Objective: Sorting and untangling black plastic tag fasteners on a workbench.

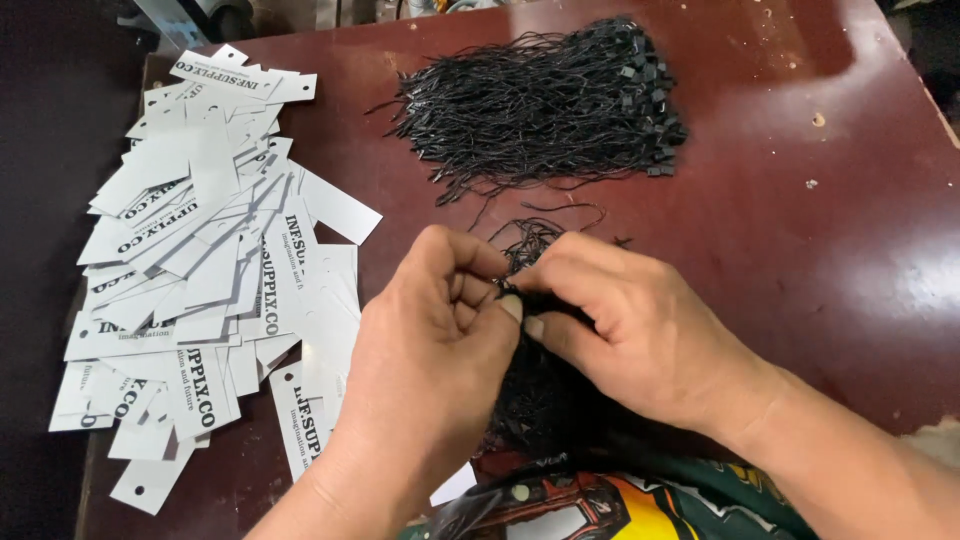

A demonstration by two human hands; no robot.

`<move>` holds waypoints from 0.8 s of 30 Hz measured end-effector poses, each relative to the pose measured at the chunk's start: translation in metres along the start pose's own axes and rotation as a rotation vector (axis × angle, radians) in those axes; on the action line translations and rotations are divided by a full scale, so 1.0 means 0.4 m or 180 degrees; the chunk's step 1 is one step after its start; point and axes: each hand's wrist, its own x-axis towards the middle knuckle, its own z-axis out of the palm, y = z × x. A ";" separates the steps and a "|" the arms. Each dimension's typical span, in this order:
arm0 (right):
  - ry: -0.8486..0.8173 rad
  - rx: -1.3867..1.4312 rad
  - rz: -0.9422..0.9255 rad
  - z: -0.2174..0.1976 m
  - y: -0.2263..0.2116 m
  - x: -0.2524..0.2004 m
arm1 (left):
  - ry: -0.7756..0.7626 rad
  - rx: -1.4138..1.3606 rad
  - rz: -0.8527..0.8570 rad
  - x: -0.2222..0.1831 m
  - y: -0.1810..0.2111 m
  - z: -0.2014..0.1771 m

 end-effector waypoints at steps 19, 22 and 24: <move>0.0292 0.0181 -0.0071 -0.021 0.003 0.013 | -0.0109 -0.1059 0.0075 0.047 -0.030 0.022; 0.0528 0.0275 0.0218 -0.048 -0.009 0.015 | 0.0521 0.0038 0.0918 0.063 -0.070 0.017; 0.0538 0.0357 0.0587 -0.047 0.000 0.015 | 0.0973 0.0232 0.1856 0.071 -0.105 0.031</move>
